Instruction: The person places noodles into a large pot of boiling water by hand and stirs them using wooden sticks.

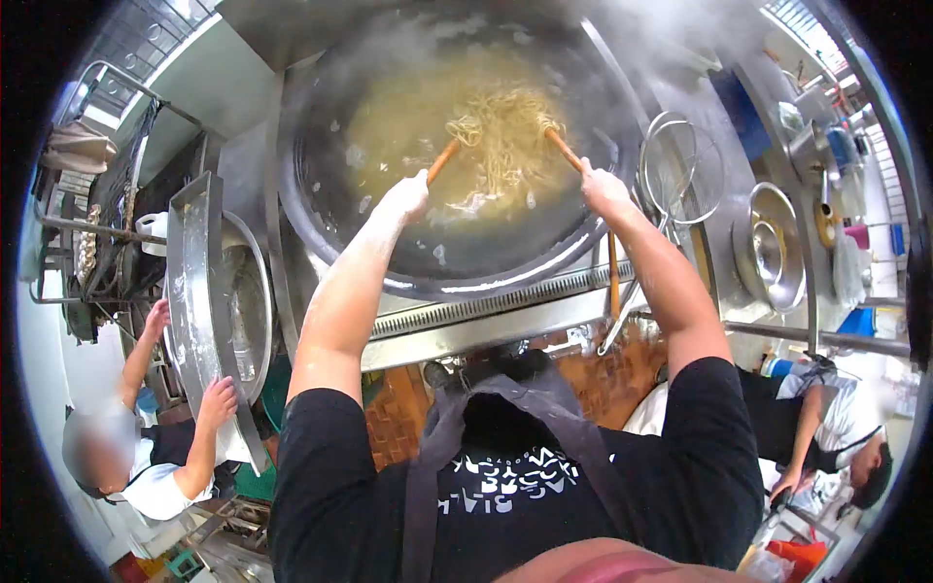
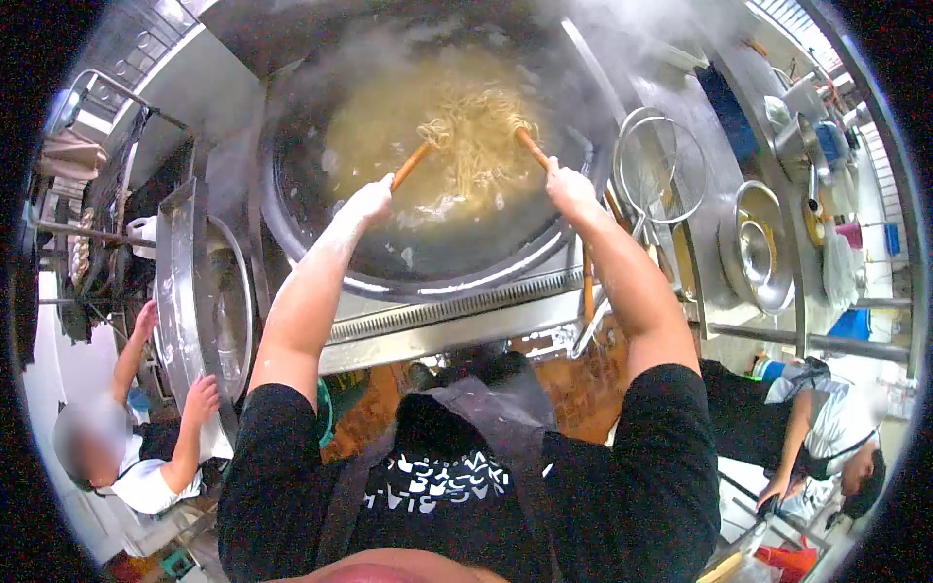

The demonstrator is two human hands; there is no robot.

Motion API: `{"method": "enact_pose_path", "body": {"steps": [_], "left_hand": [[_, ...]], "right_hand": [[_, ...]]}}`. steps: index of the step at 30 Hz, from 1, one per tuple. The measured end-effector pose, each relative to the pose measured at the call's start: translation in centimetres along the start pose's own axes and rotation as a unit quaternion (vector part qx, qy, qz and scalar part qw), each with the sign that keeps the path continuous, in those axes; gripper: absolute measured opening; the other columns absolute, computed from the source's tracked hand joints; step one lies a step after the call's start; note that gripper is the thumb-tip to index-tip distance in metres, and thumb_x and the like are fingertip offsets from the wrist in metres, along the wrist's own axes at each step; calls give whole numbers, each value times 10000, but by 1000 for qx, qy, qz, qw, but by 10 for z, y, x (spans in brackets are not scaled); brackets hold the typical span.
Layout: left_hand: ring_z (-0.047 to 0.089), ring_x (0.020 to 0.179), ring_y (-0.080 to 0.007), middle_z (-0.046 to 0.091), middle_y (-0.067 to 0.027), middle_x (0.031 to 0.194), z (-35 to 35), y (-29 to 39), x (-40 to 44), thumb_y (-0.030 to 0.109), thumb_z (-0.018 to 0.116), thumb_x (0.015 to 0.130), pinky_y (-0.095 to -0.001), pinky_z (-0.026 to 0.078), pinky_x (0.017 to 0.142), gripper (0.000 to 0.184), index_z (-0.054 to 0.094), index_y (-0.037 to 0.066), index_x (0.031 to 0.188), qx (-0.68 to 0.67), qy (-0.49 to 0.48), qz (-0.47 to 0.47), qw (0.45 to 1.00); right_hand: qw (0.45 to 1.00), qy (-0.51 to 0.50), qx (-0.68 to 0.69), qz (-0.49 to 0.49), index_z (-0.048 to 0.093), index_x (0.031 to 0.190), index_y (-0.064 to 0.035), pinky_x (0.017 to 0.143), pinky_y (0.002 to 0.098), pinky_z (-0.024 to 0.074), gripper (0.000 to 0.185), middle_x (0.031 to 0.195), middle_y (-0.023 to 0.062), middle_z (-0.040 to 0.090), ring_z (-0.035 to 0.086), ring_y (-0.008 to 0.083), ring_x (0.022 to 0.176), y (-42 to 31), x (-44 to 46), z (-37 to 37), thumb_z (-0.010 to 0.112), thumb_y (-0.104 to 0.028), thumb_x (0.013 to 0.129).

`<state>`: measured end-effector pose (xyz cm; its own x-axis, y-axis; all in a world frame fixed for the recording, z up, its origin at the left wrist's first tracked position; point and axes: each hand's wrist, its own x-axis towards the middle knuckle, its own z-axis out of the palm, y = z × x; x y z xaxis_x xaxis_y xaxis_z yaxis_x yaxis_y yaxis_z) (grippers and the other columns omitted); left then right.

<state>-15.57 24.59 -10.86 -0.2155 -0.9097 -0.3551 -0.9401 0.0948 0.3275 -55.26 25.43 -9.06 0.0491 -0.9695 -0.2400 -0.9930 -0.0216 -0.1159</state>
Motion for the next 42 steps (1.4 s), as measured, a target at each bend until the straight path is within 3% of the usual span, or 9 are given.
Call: {"method": "enact_pose_path", "body": {"steps": [8,9,17,22,28,31,34,35,42], "left_hand": [[671,891,-393,682,-238,1004,-25,27,21,114,412,936,-488,519,752,387,450,75,1318,-5,-19,-19,1000],[682,837,-386,688,-235,969,-21,26,21,86,429,916,-483,524,710,430,435,89,1345,3,-10,-7,1000],[680,706,-336,686,-206,885,-31,46,-86,80,494,875,-460,536,576,590,335,106,1442,-26,-129,-1,991],[668,823,-416,679,-234,896,-1,1,-128,116,550,885,-501,525,716,532,381,115,1389,10,-92,80,992],[680,874,-352,686,-211,1012,-4,-45,-230,93,541,882,-468,526,716,532,397,106,1394,-104,-117,97,983],[598,1158,-296,624,-188,1249,2,-133,-258,118,676,824,-388,458,1021,652,441,129,1432,-151,-42,177,972],[655,993,-219,679,-150,1093,-91,-156,-352,130,685,808,-351,515,895,668,469,155,1440,-98,-73,80,989],[674,974,-264,686,-177,1078,-91,-194,-362,139,674,809,-372,521,890,656,475,145,1434,-130,-28,160,978],[651,996,-404,658,-261,1102,-110,-198,-390,136,544,889,-478,513,884,619,385,136,1488,96,-20,42,994]], "right_hand": [[998,35,-14,-42,520,1233,-45,794,512,537,346,988,213,698,685,395,920,-21,55,-27,323,-215,1004],[999,4,-25,-34,450,1408,-82,811,510,537,443,1050,212,688,678,393,955,-19,51,-33,346,-173,987],[998,15,-54,15,568,1213,-44,849,524,526,435,1030,204,697,675,405,969,4,-47,-53,247,-277,1035],[994,-35,-25,96,471,1400,-130,874,516,511,432,1106,244,665,650,400,1038,10,-108,-60,319,-229,1008],[986,-38,-113,116,543,1232,-101,901,507,511,305,1126,225,671,651,402,1051,-28,-187,-90,402,-205,983],[985,-30,-122,115,560,1193,-86,869,516,509,284,1080,234,675,654,410,1015,-27,-223,-104,420,-201,974],[981,-21,-146,123,571,1202,-99,854,521,507,292,1074,238,672,654,407,994,-70,-308,-160,457,-224,964],[981,-15,-159,107,566,1228,-116,841,528,506,304,1048,237,672,653,411,975,-75,-334,-172,465,-227,964],[975,-64,-184,104,492,1387,-205,757,526,504,454,941,227,667,655,411,868,-133,-400,-195,515,-132,939]]}}
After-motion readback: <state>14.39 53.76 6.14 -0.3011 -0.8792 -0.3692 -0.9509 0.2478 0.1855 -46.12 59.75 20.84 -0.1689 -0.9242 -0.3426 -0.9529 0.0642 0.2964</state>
